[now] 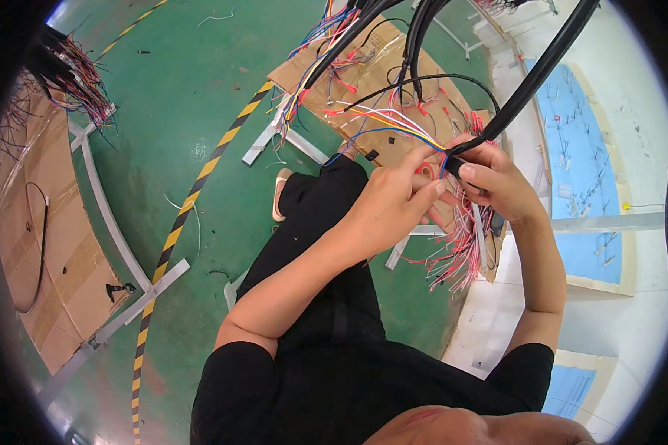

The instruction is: Measuring, sorting, and taping multiple colored wires to create an electrical wiring harness at a workstation.

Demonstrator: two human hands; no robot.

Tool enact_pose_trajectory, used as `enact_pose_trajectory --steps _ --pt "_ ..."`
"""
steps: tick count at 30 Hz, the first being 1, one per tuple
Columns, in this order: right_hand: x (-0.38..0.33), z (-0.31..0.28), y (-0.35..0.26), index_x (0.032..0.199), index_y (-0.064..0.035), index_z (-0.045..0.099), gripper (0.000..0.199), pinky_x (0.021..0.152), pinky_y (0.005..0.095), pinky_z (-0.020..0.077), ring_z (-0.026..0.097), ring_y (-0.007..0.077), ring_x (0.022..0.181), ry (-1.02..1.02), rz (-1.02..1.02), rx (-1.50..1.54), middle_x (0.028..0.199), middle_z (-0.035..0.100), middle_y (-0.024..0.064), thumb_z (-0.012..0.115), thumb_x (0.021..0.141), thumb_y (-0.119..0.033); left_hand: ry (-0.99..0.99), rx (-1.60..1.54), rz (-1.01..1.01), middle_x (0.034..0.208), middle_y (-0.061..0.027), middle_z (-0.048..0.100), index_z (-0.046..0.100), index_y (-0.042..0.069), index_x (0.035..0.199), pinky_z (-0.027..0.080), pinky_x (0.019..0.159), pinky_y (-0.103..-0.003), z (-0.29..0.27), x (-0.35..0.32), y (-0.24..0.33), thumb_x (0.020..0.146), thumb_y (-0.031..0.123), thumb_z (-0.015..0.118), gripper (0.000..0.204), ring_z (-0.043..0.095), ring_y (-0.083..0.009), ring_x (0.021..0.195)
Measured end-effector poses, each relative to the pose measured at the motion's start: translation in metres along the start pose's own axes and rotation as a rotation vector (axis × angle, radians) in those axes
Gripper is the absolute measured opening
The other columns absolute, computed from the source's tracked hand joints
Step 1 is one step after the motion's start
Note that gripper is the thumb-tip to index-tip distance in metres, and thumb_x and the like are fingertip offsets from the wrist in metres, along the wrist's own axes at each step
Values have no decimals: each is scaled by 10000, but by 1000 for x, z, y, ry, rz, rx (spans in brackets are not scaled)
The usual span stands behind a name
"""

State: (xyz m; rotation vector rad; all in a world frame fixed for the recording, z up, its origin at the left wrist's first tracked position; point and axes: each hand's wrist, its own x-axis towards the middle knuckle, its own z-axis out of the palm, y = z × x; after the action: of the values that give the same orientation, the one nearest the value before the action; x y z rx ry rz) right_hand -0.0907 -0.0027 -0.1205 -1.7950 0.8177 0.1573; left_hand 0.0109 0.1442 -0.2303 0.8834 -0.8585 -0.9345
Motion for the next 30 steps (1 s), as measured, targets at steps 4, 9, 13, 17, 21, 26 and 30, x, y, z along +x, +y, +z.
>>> enact_pose_trajectory --steps 4,9,13,17,21,26,30 --pt "3 -3 5 1162 -36 548 369 404 180 237 341 12 495 55 18 -1 705 476 -40 647 850 -207 -2 -7 -11 843 -139 717 357 -28 1347 545 595 -294 0 -1 1 946 73 510 441 707 -204 695" --pt "2 1 1 1138 -40 566 364 406 175 235 336 5 497 -20 -4 -54 711 491 -55 669 843 -227 6 18 11 819 -130 718 358 -25 1349 540 591 -291 2 -1 2 943 70 507 443 703 -203 690" --pt "3 3 1 1144 -32 563 383 412 171 244 338 3 503 -7 0 -58 718 498 -54 674 837 -233 14 32 22 812 -134 717 378 -27 1323 537 588 -286 1 0 1 938 67 512 419 701 -200 685" --pt "3 6 1 1166 -27 545 411 415 171 250 345 4 510 -9 -11 -31 719 499 -44 670 832 -230 25 7 4 805 -142 714 400 -35 1289 537 586 -290 1 1 1 934 66 515 387 701 -201 682" --pt "4 6 3 1206 -24 509 457 418 180 248 346 20 517 3 -31 -37 689 461 -37 652 837 -252 33 -32 14 810 -150 713 401 -40 1289 544 593 -296 1 0 2 931 61 516 390 702 -205 680" --pt "4 8 2 1219 -25 495 480 423 185 240 335 38 515 -15 -59 -30 654 411 -36 637 850 -298 24 -22 23 825 -160 712 387 -32 1325 553 616 -304 0 -1 4 924 47 516 429 703 -215 673" --pt "2 11 4 1236 -24 490 497 436 194 264 356 46 542 12 -61 21 654 410 -24 636 858 -312 34 -48 23 802 -158 709 386 -27 1335 552 616 -306 0 -1 4 921 42 518 440 702 -214 668"
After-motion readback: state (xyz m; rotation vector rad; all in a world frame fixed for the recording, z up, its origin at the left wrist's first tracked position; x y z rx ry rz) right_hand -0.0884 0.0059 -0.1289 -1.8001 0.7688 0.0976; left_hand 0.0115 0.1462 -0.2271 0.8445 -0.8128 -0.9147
